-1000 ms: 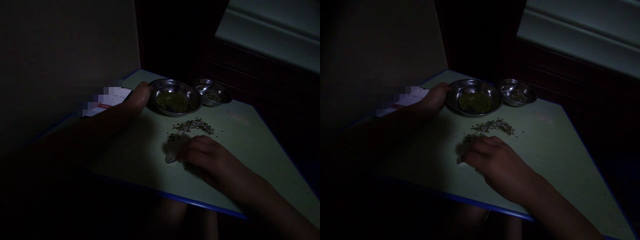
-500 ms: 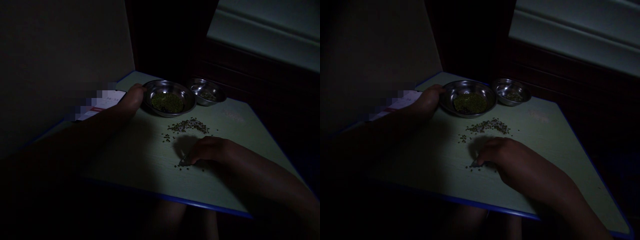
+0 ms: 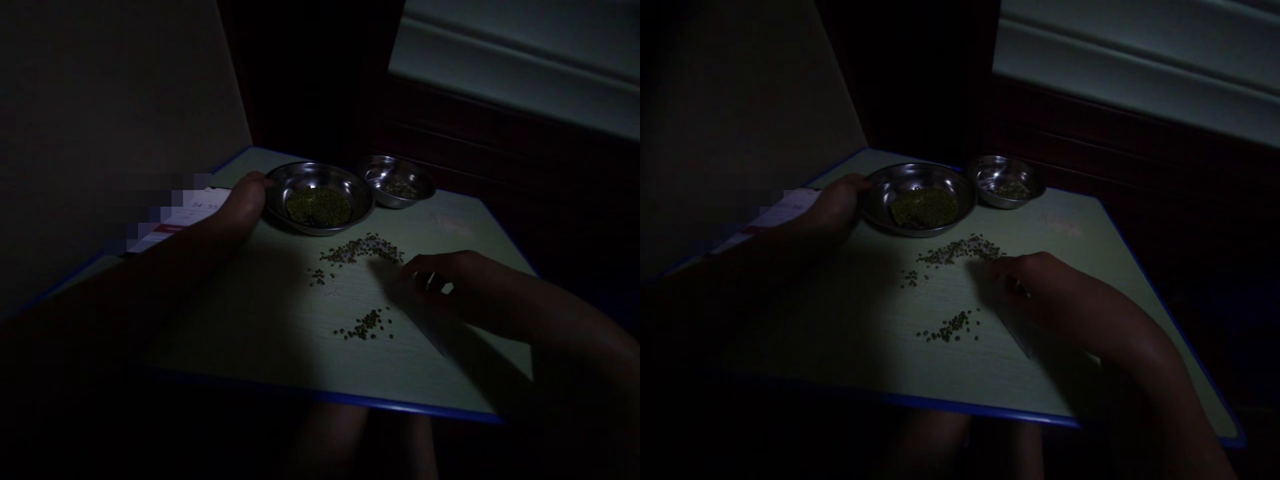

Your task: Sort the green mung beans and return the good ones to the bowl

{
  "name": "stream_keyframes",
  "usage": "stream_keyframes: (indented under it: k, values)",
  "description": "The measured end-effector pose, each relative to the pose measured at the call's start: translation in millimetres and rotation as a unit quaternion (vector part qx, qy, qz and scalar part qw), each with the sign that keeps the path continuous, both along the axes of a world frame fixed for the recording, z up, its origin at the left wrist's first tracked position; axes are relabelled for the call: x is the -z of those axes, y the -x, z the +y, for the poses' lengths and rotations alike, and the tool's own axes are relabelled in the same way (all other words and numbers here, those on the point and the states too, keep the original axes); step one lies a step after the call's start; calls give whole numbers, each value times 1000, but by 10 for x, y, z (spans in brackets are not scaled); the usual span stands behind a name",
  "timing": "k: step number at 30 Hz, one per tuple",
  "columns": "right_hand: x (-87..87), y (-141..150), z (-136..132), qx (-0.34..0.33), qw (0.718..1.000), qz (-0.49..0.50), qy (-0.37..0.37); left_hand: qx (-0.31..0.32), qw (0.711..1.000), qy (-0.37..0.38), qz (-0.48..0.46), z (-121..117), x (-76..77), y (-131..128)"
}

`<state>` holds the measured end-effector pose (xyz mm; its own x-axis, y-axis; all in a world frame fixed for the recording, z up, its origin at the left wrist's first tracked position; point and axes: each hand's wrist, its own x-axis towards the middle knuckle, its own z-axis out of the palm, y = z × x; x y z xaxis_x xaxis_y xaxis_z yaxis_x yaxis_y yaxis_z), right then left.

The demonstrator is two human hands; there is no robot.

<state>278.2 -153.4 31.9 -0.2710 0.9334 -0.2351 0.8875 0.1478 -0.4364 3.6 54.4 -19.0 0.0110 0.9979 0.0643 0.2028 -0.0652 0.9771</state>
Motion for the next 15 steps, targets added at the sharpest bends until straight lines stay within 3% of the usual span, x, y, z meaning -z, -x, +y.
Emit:
stream_keyframes:
  k: [6, 15]
  values:
    - [39, 80, 17, 9, 1000, -3, 20, -7, 1000, 6, -4, 5, 0, -7]
    - [10, 458, -58, 5, 996, 94, -11, -6, 1000, 3, -20, 90, 69, 23]
